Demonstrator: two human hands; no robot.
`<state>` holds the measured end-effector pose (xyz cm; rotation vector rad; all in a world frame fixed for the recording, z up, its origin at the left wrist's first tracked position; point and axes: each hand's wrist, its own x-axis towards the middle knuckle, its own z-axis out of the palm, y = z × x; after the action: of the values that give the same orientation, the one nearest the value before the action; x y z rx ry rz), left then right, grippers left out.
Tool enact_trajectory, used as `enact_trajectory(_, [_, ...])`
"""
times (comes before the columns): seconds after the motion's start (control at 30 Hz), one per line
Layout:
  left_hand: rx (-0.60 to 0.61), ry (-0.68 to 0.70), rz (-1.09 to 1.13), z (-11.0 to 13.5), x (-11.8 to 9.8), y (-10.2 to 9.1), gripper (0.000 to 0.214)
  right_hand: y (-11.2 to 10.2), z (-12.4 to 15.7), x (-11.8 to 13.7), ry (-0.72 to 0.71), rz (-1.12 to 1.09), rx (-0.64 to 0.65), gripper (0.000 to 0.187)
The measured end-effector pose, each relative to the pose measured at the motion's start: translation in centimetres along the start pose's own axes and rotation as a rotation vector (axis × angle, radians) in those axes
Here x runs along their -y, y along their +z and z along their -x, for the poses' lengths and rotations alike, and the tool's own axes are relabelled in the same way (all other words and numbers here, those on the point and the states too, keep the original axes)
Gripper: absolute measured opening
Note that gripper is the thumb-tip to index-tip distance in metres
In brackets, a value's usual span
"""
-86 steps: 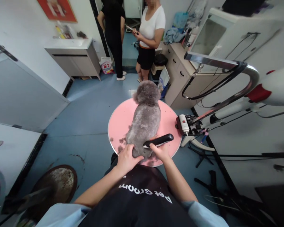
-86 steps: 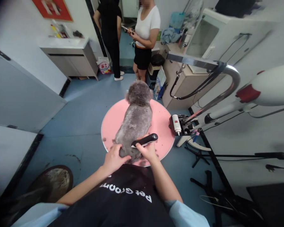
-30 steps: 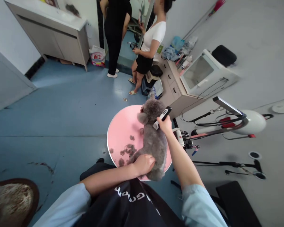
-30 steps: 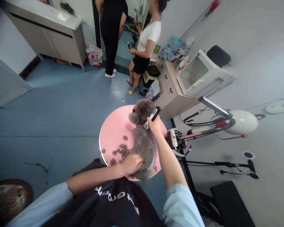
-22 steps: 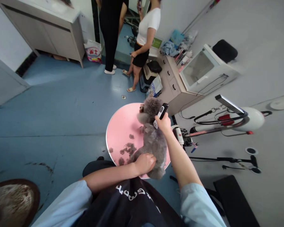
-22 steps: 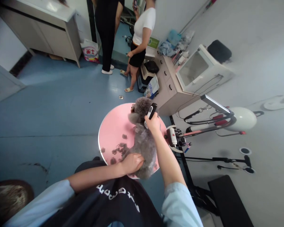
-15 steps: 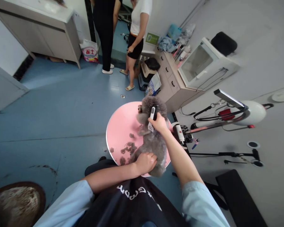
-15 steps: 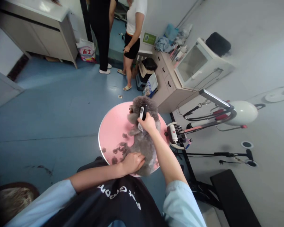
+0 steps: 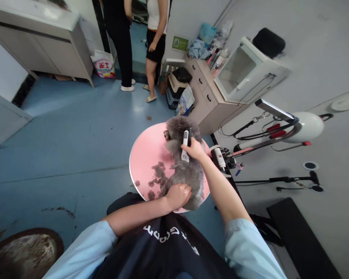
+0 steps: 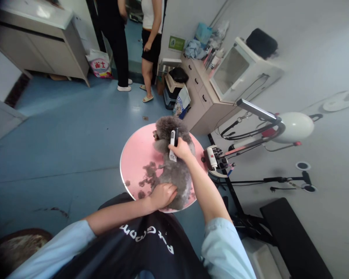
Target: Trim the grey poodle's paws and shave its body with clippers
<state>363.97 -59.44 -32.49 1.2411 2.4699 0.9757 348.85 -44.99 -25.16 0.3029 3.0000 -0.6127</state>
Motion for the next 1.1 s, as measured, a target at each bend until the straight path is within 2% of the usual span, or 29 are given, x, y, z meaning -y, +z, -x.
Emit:
enact_trajectory(0.07, [0.013,-0.001,-0.012,0.0,-0.1,-0.3,0.021,0.1,0.2,0.0,-0.043,-0.021,0.029,0.033])
enact_trajectory(0.23, [0.031,-0.001,-0.035,0.0,0.0,-0.6,0.023,-0.7,-0.5,-0.7,0.002,-0.033,-0.089,0.032])
enact_trajectory(0.3, [0.022,0.013,-0.028,0.2,0.3,-0.6,0.023,-0.4,-0.1,-0.8,-0.006,-0.036,-0.066,0.03])
enact_trajectory(0.47, [0.005,0.109,-0.002,0.9,1.3,-0.3,0.025,1.6,3.5,-0.1,-0.092,-0.075,0.087,0.029])
enact_trajectory(0.53, [0.014,0.18,0.018,1.4,1.7,-0.1,0.03,1.4,4.4,-0.1,-0.076,-0.088,0.057,0.03])
enact_trajectory(0.67, [0.056,0.309,0.088,3.2,2.6,0.5,0.034,0.2,5.7,-0.2,0.045,-0.075,-0.098,0.027])
enact_trajectory(0.8, [0.028,0.413,0.304,5.4,5.8,0.2,0.029,0.9,9.3,1.7,0.045,-0.07,-0.042,0.028])
enact_trajectory(0.87, [-0.013,0.315,0.429,5.5,8.2,-0.6,0.03,1.4,10.9,2.8,0.045,-0.07,-0.017,0.03])
enact_trajectory(0.97, [-0.098,-0.055,0.597,3.4,11.5,-2.0,0.032,1.4,11.8,3.4,0.159,-0.055,-0.14,0.029])
enact_trajectory(1.03, [-0.024,-0.301,0.732,0.9,12.8,-2.7,0.028,1.6,12.2,3.2,0.251,-0.036,-0.236,0.027])
enact_trajectory(1.1, [0.09,-0.375,0.785,-1.5,13.4,-2.8,0.031,2.6,13.5,3.1,0.228,-0.042,-0.238,0.027])
